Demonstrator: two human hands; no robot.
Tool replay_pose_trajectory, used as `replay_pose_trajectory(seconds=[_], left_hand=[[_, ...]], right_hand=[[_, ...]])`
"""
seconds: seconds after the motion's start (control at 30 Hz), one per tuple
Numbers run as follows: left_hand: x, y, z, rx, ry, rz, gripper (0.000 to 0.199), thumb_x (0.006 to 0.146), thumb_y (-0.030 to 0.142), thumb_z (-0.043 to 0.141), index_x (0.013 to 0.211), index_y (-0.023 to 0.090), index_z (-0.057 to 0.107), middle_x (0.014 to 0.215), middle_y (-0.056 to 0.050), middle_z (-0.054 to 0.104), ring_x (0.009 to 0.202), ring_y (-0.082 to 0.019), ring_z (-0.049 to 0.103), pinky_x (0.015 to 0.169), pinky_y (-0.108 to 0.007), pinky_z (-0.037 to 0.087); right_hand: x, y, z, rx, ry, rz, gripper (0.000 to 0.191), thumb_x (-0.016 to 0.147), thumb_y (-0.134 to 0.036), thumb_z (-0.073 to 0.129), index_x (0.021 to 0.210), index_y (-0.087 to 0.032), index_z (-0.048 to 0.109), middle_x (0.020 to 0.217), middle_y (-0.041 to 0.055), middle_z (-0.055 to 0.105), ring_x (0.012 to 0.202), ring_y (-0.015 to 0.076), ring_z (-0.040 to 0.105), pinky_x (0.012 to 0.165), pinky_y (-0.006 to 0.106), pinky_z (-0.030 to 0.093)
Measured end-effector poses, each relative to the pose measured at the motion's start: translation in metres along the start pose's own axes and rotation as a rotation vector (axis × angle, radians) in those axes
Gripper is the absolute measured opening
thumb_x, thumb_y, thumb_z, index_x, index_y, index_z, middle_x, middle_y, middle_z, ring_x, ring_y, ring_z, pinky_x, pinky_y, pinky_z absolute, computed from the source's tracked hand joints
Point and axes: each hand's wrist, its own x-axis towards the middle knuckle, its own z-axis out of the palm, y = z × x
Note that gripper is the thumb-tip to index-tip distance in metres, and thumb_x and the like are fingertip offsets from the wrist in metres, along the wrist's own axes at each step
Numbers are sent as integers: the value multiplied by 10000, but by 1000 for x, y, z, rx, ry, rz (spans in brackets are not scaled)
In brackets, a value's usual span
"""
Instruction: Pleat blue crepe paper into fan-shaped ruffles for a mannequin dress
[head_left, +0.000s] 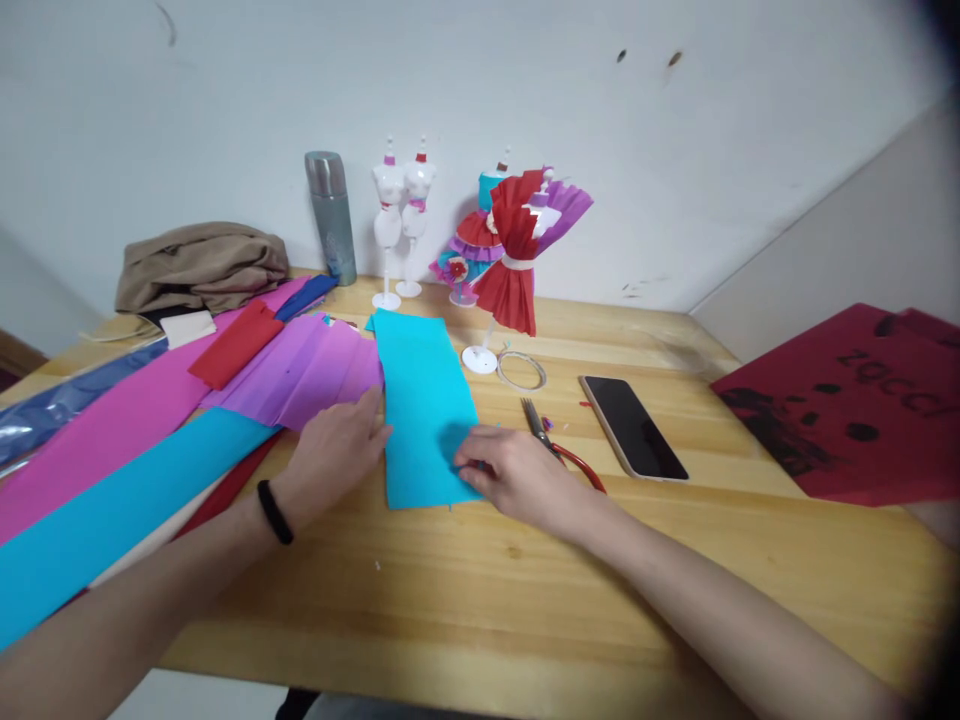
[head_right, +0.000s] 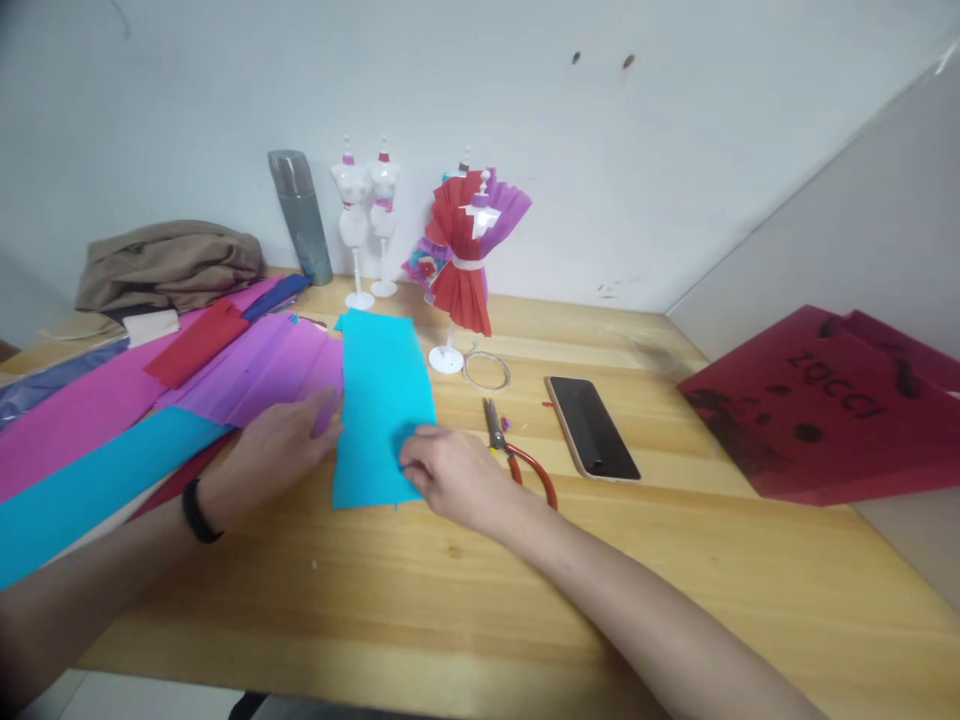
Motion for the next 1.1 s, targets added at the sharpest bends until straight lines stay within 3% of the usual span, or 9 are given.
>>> replay_pose_trajectory(seconds=[0.07,0.23,0.37,0.5,0.73,0.87,1.1], left_hand=[[-2,2,-4,197,-1,93,62,798,228,590,810,202,644,669,-30,574,618,-186,519,602,-290,311],[-6,11,1,248,-364,413,144,848,202,536,791,182,667,790,-55,630,759,-204,582,656,-296,370],[-7,13,17,247,-424,484,87,823,226,617,838,155,665,870,-79,628,865,-238,576,732,-335,408],[-10,12,28,281,-462,577,117,796,250,660,858,161,617,898,-55,606,868,-219,544,724,-330,402],[-13,13,33,389,-477,605,167,786,296,654,741,165,560,905,-51,595,849,-207,507,721,-342,397],[-17,12,38,435,-428,628,96,795,247,621,789,159,584,910,-63,599,840,-219,502,699,-354,394],[-21,9,48,451,-295,667,173,872,154,468,735,154,575,829,-68,597,783,-211,490,667,-355,381]], right_hand=[[7,2,4,6,-21,-45,172,822,-57,548,800,-175,671,819,29,650,691,132,583,598,234,358],[8,8,-1,34,-92,-86,80,807,-123,641,859,-176,673,840,25,626,758,148,587,620,235,376],[1,4,-6,-47,-161,-94,173,741,-230,746,885,-177,666,879,24,606,808,175,579,631,256,361],[-1,4,-3,-131,-201,-131,140,727,-220,742,807,-185,632,836,7,576,795,169,556,604,260,310],[-2,7,0,-175,-196,-180,53,806,-147,593,827,-186,622,849,22,581,751,155,533,587,272,298],[-3,6,1,-189,-181,-171,129,845,-130,509,785,-178,614,818,28,586,723,150,532,581,269,302],[-4,-5,13,-285,-121,-106,173,871,-305,550,833,-158,634,837,60,633,766,198,580,637,302,366]])
